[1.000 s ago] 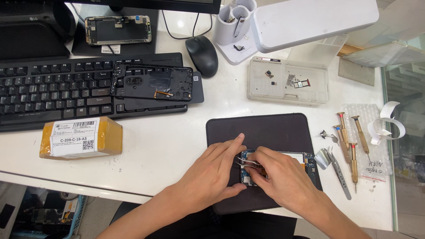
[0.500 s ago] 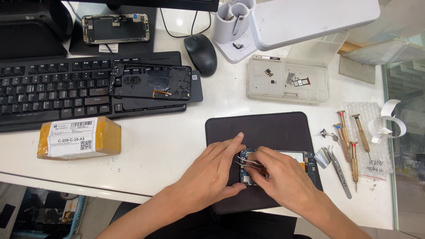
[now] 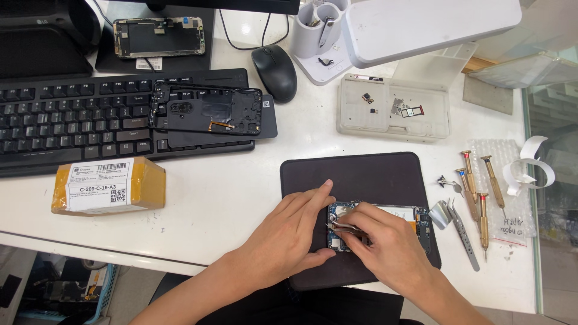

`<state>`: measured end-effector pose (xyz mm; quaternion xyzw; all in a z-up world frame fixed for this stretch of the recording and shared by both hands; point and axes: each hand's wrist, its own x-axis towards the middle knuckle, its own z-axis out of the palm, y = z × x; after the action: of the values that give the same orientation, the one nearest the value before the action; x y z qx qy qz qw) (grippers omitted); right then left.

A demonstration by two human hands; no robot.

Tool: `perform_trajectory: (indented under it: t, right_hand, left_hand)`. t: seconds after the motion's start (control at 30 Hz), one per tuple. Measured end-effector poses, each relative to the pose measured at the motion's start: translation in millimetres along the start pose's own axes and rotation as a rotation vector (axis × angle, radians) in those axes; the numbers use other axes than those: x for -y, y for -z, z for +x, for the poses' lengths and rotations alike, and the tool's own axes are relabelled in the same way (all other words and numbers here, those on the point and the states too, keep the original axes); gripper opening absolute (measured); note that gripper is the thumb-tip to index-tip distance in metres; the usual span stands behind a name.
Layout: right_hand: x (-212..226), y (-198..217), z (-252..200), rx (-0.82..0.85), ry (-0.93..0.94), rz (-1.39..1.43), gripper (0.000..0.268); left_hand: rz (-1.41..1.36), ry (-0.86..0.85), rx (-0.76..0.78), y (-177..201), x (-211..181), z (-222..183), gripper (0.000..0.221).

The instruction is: The person disassembles a smartphone, removes the back cover, and uses tweezers to detach internal components such as the battery and ribbon cables. The person then places the removed parts into a container and continues to manipulate the motherboard and internal connectors.

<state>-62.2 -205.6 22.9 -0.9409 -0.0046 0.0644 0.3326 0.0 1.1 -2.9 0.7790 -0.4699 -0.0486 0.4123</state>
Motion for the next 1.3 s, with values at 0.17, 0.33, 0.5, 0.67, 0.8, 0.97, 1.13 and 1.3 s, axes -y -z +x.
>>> perform_trajectory:
  t: [0.17, 0.33, 0.5, 0.67, 0.8, 0.97, 1.13, 1.3]
  right_hand:
    - [-1, 7, 8, 0.129, -0.062, 0.012, 0.017]
    - [-7, 16, 6, 0.179, -0.084, 0.172, 0.013]
    - [-14, 47, 2, -0.028, -0.02, 0.127, 0.006]
    - [-11, 89, 30, -0.247, 0.084, -0.083, 0.01]
    - [-11, 100, 92, -0.316, 0.303, -0.249, 0.012]
    - [-18, 83, 127, -0.381, 0.505, -0.486, 0.013]
    - [-17, 67, 126, -0.319, 0.441, -0.573, 0.013]
    - [-16, 64, 124, -0.331, 0.418, -0.556, 0.013]
  left_hand:
    - [-0.009, 0.012, 0.013, -1, 1, -1, 0.109]
    - [-0.018, 0.019, 0.019, -1, 1, 0, 0.108]
    - [-0.013, 0.024, 0.032, -1, 2, 0, 0.108]
    - [0.005, 0.014, 0.038, 1, 1, -1, 0.108]
    - [-0.001, 0.024, 0.038, 2, -2, 1, 0.11]
    - [-0.006, 0.014, 0.029, 3, -2, -1, 0.112]
    - [-0.006, 0.015, 0.031, 1, 0, -2, 0.111]
    - [-0.004, 0.043, 0.063, -2, 2, 0, 0.11]
